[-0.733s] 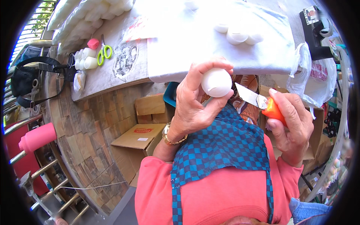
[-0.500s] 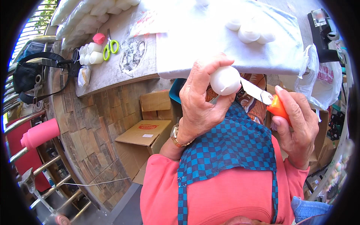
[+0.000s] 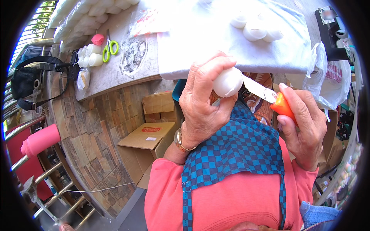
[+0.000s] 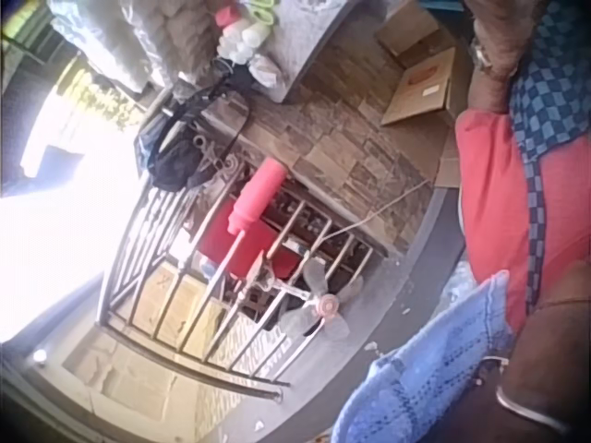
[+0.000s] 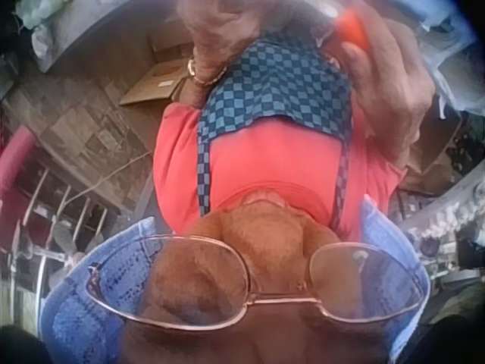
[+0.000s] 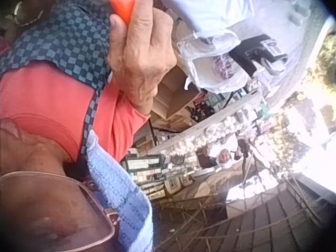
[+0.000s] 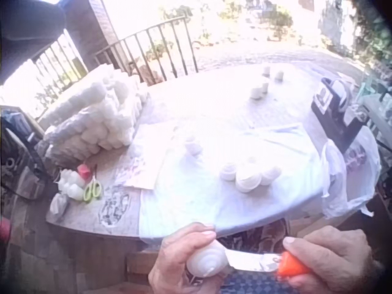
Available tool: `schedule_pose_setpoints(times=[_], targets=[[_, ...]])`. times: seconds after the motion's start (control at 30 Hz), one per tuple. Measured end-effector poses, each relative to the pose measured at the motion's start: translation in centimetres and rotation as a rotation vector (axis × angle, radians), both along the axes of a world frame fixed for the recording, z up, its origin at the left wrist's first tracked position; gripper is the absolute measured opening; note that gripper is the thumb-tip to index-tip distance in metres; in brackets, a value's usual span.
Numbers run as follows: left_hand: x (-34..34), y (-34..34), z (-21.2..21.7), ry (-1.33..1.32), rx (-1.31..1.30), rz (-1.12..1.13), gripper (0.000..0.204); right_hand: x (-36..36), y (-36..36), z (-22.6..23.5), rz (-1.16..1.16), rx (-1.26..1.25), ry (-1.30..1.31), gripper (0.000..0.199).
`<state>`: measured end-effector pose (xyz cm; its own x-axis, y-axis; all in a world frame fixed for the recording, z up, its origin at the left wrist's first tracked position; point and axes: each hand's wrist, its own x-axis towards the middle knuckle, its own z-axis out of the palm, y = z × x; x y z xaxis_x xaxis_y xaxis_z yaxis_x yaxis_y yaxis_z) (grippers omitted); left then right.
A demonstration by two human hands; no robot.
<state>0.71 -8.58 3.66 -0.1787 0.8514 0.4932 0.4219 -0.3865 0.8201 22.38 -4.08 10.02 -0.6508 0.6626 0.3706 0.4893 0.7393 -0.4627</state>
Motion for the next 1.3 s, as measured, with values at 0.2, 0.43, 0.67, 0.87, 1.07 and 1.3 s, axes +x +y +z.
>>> schedule_pose_setpoints(times=[0.2, 0.43, 0.67, 0.87, 1.07, 1.3], targets=[[0.0, 0.3, 0.0, 0.034, 0.035, 0.016, 0.061, 0.1, -0.5, 0.4, -0.022, -0.08, -0.038, 0.04], [0.0, 0.2, 0.1, 0.089, 0.056, 0.056, 0.06, 0.0, -0.5, 0.0, -0.035, -0.049, -0.055, 0.041], [0.1, -0.1, 0.0, -0.005, -0.022, 0.044, 0.06, -0.6, -0.4, -0.7, -0.069, 0.187, -0.06, 0.044], [-0.2, -0.2, -0.1, -0.112, -0.04, -0.03, 0.06, -0.6, -0.4, -1.1, -0.123, 0.167, -0.007, 0.042], [0.2, -0.2, 0.3, -0.43, -0.125, -0.108, 0.054, -0.1, -1.0, -0.6, -0.043, -0.042, -0.011, 0.042], [-0.1, -0.3, 0.4, -0.679, -0.199, -0.271, 0.055, 0.6, 1.7, -1.1, -0.246, 0.27, -0.048, 0.036]])
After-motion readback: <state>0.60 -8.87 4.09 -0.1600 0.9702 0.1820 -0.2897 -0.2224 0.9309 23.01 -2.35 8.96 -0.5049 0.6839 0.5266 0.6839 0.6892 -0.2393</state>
